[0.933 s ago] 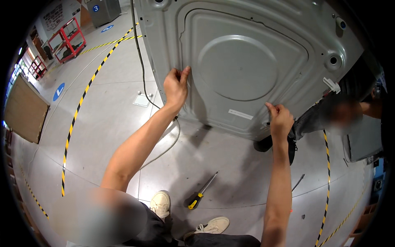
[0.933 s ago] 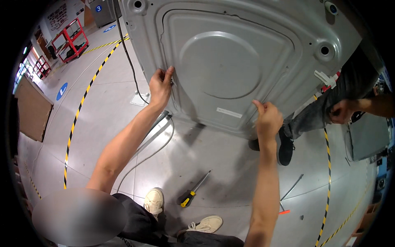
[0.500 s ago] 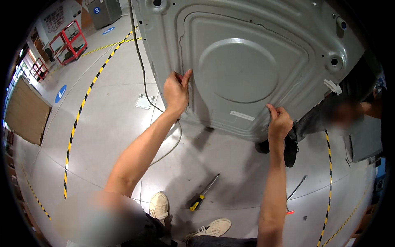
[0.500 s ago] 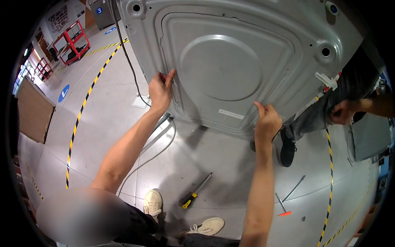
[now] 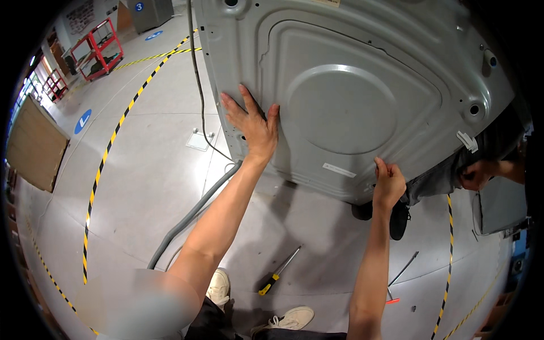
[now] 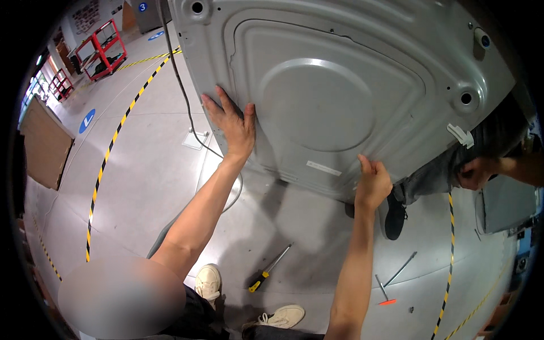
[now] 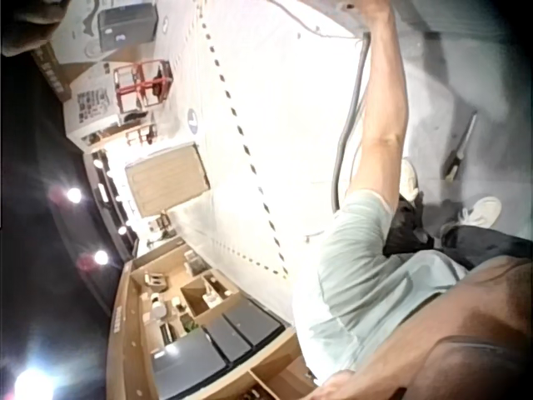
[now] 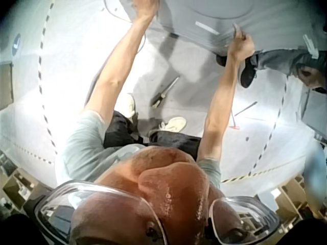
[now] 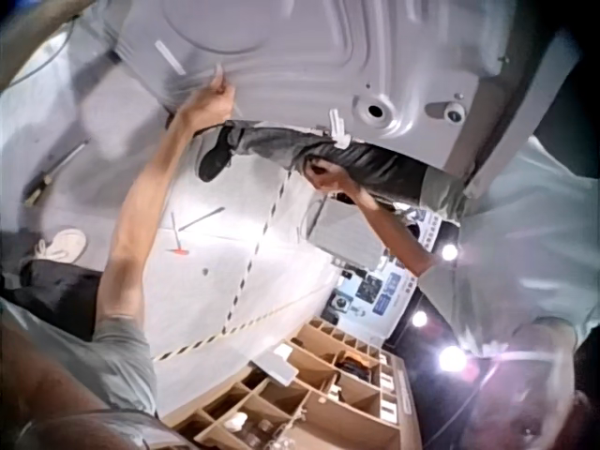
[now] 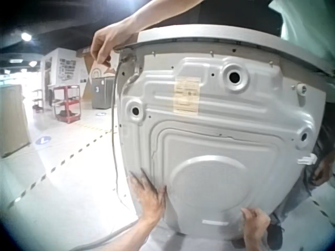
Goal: The person removes a screw from the back panel of a washing machine with a screwdriver, detaches the panel, then replaces it and tightens the screw.
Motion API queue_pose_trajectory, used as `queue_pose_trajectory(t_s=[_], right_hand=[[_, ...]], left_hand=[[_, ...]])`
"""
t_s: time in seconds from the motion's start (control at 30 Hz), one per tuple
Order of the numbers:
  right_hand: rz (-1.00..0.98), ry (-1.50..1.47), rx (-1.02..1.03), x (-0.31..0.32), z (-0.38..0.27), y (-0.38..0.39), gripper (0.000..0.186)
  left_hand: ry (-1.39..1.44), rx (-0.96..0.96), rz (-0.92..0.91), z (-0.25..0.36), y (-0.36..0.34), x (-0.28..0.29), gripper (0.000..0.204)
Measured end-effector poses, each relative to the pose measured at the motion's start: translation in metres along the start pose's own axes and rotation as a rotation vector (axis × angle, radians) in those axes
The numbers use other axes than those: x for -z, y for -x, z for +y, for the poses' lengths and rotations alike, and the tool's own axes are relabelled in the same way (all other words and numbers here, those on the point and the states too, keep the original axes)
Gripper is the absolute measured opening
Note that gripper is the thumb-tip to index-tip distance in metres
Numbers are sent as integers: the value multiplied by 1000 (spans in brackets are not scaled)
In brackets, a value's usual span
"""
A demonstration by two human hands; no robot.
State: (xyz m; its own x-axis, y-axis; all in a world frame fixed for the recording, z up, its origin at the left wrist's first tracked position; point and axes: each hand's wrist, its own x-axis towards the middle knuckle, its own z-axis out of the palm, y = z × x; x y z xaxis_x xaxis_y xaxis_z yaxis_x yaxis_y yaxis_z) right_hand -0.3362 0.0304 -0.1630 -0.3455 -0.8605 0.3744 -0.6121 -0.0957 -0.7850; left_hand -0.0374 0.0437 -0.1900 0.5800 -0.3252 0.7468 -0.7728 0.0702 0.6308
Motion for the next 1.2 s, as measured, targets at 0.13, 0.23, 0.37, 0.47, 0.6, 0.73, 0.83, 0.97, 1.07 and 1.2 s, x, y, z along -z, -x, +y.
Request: queue_pose_trajectory(t_s=[0.13, 0.23, 0.37, 0.47, 0.6, 0.73, 0.83, 0.97, 1.07, 1.2], right_hand=[[12, 0, 16, -1, 0, 2, 31], [29, -7, 68, -4, 4, 2, 30], [43, -78, 115, -6, 11, 1, 29], [29, -127, 128, -5, 11, 1, 27], [29, -164, 155, -6, 11, 3, 25], [29, -111, 149, -6, 10, 3, 25], [26, -107, 156, -7, 11, 3, 27], [29, -269, 215, -8, 26, -3, 29], [86, -1, 259, -6, 20, -1, 31], [18, -20, 166, -5, 16, -3, 31]], left_hand=[[-32, -2, 1, -3, 2, -6, 86], [-37, 3, 22, -5, 2, -11, 87], [-28, 1, 41, -7, 3, -16, 85], [-10, 10, 24, -6, 4, -16, 83], [-13, -15, 28, -9, 4, -18, 81], [-26, -15, 30, -11, 4, -18, 80], [-35, -13, 35, -11, 4, -19, 79], [-84, -38, 92, -12, 3, -22, 79], [-106, -43, 113, -13, 6, -25, 79], [-86, -131, 144, -10, 1, -15, 75]])
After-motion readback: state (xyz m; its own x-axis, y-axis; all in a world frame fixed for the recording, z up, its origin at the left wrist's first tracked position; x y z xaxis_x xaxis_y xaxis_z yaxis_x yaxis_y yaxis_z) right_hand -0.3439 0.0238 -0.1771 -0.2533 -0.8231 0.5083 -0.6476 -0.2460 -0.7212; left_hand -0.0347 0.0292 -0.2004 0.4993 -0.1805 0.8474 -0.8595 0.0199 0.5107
